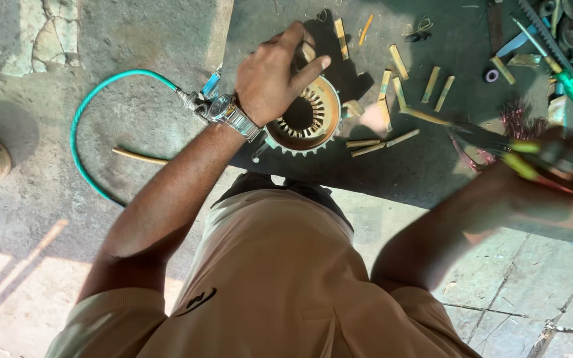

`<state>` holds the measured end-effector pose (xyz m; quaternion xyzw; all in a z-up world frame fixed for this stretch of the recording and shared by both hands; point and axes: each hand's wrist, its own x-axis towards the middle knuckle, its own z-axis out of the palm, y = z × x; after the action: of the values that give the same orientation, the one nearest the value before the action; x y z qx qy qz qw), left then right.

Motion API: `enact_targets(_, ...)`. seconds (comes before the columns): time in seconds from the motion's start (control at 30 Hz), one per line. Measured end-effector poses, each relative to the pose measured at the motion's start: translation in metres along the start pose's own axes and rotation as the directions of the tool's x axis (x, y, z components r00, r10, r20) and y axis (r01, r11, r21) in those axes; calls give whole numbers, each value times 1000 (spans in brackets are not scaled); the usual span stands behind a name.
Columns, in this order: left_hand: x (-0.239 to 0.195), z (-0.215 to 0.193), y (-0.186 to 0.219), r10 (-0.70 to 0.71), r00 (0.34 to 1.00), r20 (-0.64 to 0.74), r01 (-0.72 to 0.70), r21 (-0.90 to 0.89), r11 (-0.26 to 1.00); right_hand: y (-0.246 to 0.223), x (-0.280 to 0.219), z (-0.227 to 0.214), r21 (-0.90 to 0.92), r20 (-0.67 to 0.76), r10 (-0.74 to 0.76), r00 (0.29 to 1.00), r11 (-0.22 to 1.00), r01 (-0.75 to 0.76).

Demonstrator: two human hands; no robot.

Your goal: The person uses pliers to remove copper wire coils from a motor stator. They repeatedly insert the pliers into the stator slots, grip the wire ends, and pull them out, placing the removed coils on the workbench.

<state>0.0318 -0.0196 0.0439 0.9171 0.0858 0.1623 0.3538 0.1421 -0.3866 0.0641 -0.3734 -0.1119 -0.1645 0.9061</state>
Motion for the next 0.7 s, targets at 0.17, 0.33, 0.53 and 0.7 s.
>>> enact_targets(0.17, 5, -3, 3, -84, 993, 78, 92, -110, 990, -11, -1, -2, -291, 222, -79, 972, 946, 143)
enact_targets(0.33, 3, -3, 4, -35, 999, -11, 33, -167, 985, 31, -26, 82, -559, 436, 0, 900, 784, 271)
enact_targets(0.53, 2, -1, 4, -64, 997, -37, 55, -211, 976, 14, -57, 138, -471, 401, 186, 897, 882, 28)
enact_targets(0.7, 3, -5, 8, -99, 995, -25, 91, -210, 973, 26, -88, 163, -353, 381, 269, 885, 927, -130)
